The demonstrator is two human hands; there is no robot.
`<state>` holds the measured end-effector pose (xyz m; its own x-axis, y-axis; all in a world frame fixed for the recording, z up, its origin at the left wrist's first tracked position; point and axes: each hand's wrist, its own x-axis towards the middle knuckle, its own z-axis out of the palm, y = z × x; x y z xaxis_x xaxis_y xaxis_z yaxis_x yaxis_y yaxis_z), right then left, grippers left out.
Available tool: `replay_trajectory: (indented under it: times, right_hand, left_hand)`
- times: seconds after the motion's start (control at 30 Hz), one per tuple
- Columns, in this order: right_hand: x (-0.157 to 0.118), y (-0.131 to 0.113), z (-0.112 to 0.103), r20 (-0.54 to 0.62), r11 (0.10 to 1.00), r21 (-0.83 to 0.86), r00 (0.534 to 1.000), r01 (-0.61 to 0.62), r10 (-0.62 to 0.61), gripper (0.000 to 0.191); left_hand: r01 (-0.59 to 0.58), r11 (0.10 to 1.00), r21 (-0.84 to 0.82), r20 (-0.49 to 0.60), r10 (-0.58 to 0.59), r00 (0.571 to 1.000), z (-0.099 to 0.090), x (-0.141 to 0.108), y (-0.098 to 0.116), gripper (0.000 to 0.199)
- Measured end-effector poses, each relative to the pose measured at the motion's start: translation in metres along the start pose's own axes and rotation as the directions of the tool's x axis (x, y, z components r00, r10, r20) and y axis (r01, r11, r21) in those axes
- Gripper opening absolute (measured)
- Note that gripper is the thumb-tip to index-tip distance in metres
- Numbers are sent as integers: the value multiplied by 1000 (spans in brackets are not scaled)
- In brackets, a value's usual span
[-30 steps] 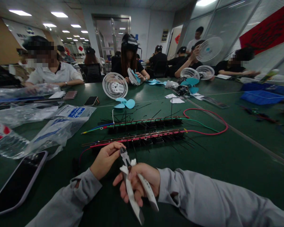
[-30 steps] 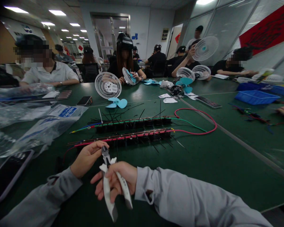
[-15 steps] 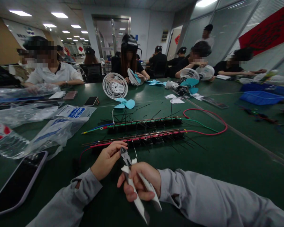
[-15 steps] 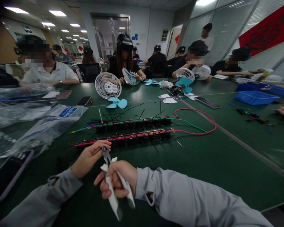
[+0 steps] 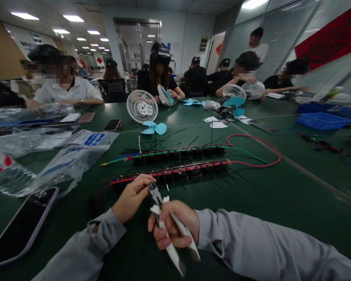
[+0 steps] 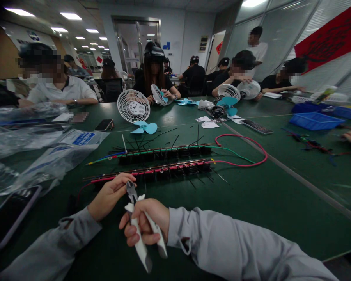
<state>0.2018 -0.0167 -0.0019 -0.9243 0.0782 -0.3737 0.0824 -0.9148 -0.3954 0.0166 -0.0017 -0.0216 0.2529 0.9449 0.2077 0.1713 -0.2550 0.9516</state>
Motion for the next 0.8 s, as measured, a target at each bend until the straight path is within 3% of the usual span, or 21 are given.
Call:
replay_trajectory:
  times: [0.4, 0.6, 0.8]
  right_hand:
    - [-1, 0, -3, 45, 1000, 11, 999, 4, -4, 26]
    - [4, 2, -15, 135, 996, -19, 988, 84, -81, 46]
    - [9, 3, -17, 223, 998, -24, 974, 53, -46, 59]
  left_hand:
    - [-36, 999, 5, -6, 36, 999, 0, 0, 1, 15]
    - [-21, 1000, -11, -15, 21, 1000, 1, 0, 1, 14]
    - [-13, 999, -44, -36, 11, 999, 3, -1, 2, 15]
